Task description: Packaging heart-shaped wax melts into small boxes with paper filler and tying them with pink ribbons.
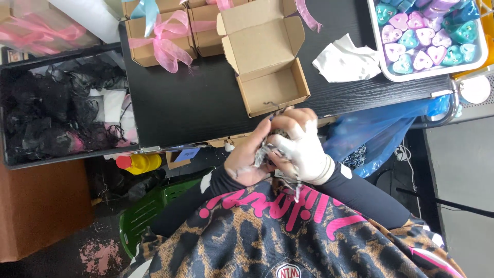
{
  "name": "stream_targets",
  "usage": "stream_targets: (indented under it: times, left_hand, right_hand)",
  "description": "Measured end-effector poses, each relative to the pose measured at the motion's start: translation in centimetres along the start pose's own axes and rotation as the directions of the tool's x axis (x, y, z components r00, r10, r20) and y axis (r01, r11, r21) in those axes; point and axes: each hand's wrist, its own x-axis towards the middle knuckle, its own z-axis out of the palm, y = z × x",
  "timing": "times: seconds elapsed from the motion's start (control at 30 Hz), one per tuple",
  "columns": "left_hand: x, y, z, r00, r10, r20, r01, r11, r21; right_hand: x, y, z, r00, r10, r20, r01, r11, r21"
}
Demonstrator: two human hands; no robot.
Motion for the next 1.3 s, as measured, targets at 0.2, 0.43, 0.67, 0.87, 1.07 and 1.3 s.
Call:
stream_targets:
  times: [0.2, 0.43, 0.67, 0.87, 1.07, 1.3]
  left_hand:
    - [-1.0, 2.0, 3.6, 0.872, 0.49, 0.028, -0.435, 0.746, 0.504]
    - [-0.4, 4.3, 2.8, 0.707, 0.678, -0.204, -0.505, 0.684, 0.526]
    - [0.2, 5.2, 1.9, 0.883, 0.463, 0.075, -0.461, 0.886, -0.045]
    - [-0.2, 3.5, 1.9, 0.949, 0.312, -0.038, -0.31, 0.949, 0.05]
    - [-0.7, 2.5, 3.4, 0.914, 0.394, 0.093, -0.402, 0.91, 0.1]
    - [1.2, 3.9, 6.0, 0.825, 0.455, 0.335, -0.466, 0.883, -0.054]
  right_hand:
    - [1.2, -0.1, 1.8, 0.987, -0.04, -0.153, -0.014, 0.942, -0.336]
    - [-0.6, 2.2, 5.2, 0.991, 0.048, -0.126, -0.042, 0.998, 0.054]
    - [1.5, 0.8, 6.9, 0.892, -0.397, -0.218, 0.413, 0.91, 0.029]
    - [5.0, -1.4, 2.9, 0.951, -0.2, -0.237, 0.167, 0.974, -0.154]
    - [5.4, 0.1, 0.2, 0.966, -0.095, -0.24, 0.091, 0.995, -0.031]
    - [1.9, 1.1, 2.4, 0.882, -0.395, -0.259, 0.389, 0.918, -0.075]
